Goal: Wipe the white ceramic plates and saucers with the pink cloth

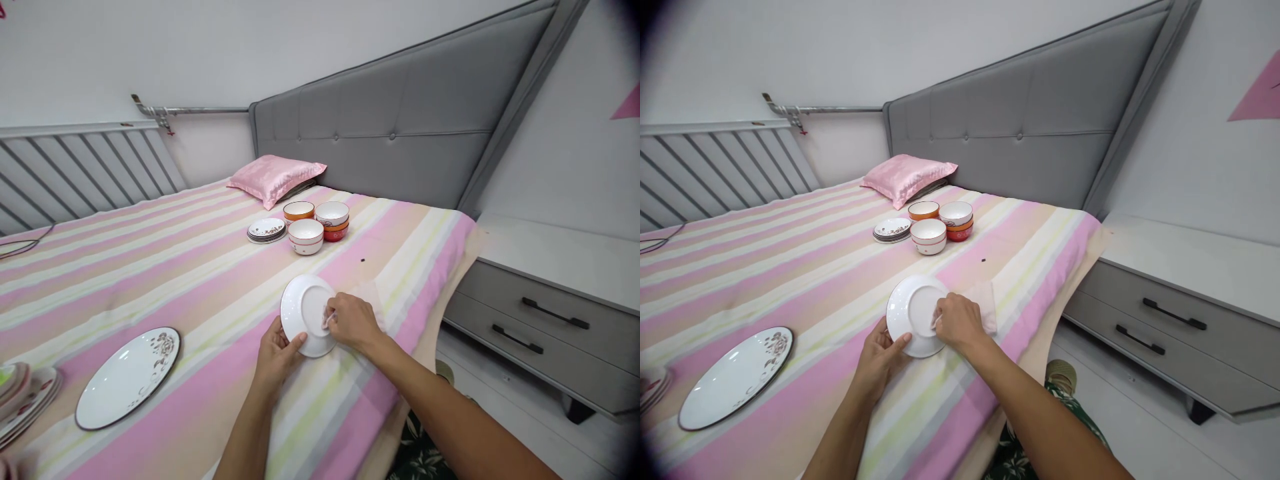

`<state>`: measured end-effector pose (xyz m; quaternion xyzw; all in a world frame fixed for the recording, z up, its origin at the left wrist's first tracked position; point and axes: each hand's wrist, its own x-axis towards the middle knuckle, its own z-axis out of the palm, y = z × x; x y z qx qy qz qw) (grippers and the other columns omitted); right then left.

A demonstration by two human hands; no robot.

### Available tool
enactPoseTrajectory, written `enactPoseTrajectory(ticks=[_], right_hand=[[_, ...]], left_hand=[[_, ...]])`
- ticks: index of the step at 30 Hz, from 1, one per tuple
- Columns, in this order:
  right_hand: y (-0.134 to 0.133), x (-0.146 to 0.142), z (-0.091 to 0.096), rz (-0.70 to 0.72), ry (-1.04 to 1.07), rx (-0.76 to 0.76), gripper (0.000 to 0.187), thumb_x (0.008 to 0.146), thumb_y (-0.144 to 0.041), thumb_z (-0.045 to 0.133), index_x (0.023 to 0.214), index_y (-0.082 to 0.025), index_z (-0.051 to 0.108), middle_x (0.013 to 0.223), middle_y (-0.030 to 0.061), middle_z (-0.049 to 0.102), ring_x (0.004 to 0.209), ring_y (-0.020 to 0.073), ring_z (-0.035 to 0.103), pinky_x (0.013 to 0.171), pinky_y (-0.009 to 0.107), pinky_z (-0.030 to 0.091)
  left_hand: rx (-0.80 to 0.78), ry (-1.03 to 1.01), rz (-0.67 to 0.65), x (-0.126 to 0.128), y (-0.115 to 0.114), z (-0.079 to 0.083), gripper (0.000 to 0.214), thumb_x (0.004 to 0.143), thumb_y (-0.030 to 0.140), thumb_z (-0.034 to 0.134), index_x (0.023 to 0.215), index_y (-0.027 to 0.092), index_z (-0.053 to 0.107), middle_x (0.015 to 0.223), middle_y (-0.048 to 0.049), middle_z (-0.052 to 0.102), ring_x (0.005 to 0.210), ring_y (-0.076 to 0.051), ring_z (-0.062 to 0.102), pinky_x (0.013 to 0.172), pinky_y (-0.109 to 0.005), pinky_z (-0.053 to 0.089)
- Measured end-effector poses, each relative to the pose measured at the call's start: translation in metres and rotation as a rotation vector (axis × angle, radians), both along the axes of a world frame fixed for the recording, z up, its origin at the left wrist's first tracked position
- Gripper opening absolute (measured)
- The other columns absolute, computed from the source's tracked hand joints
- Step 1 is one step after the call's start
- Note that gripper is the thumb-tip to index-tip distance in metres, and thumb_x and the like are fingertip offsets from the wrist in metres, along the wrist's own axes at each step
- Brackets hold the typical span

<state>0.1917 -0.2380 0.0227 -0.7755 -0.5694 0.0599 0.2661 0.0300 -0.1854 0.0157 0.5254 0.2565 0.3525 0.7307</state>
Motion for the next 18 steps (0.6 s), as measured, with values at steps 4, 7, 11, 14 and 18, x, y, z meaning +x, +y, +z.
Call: enactPoseTrajectory(ticks=[4,7,11,14,18], right_hand=[[-0.004,-0.008,0.002,0.18,0.008,0.078,0.015,0.064,-0.012,0.05,0.071,-0.023,0.059,0.077,-0.0003,0.059,0.071,0.0142,0.055,0.057,0.023,0.034],[-0.003,-0.011,0.004,0.242,0.047,0.197,0.019,0.067,-0.011,0.049,0.079,-0.022,0.057,0.085,0.0004,0.059,0.079,0.0137,0.055,0.064,0.022,0.039],[0.001,-0.011,0.006,0.241,0.112,0.394,0.024,0.074,-0.007,0.045,0.088,-0.022,0.059,0.092,0.0013,0.06,0.09,0.0139,0.054,0.077,0.023,0.042],[0.004,-0.007,0.005,0.167,0.125,0.495,0.028,0.08,-0.008,0.041,0.095,-0.021,0.06,0.095,0.0033,0.061,0.093,0.0148,0.053,0.083,0.025,0.042],[0.007,-0.001,0.0,0.027,0.113,0.482,0.03,0.08,-0.009,0.042,0.102,-0.02,0.06,0.096,0.0054,0.061,0.094,0.0164,0.053,0.082,0.027,0.043]], left_hand=[[-0.036,-0.027,0.004,0.0,-0.001,0.001,0.051,0.067,0.024,0.069,0.113,0.018,0.05,0.098,-0.0102,0.066,0.085,-0.023,0.062,0.071,-0.034,0.049],[-0.026,-0.009,-0.006,0.001,-0.001,0.002,0.047,0.066,0.023,0.07,0.11,0.019,0.053,0.099,-0.0089,0.065,0.087,-0.022,0.061,0.074,-0.034,0.048],[0.044,0.007,-0.02,0.001,0.0,0.002,0.047,0.065,0.023,0.071,0.109,0.018,0.055,0.097,-0.0085,0.065,0.084,-0.021,0.06,0.072,-0.031,0.047],[0.088,0.022,-0.046,0.0,0.001,-0.001,0.044,0.068,0.022,0.069,0.108,0.017,0.054,0.091,-0.0073,0.064,0.08,-0.019,0.059,0.069,-0.029,0.047],[0.127,0.041,-0.037,0.0,0.001,-0.003,0.042,0.069,0.022,0.067,0.108,0.016,0.054,0.087,-0.0055,0.063,0.078,-0.018,0.058,0.069,-0.028,0.046]])
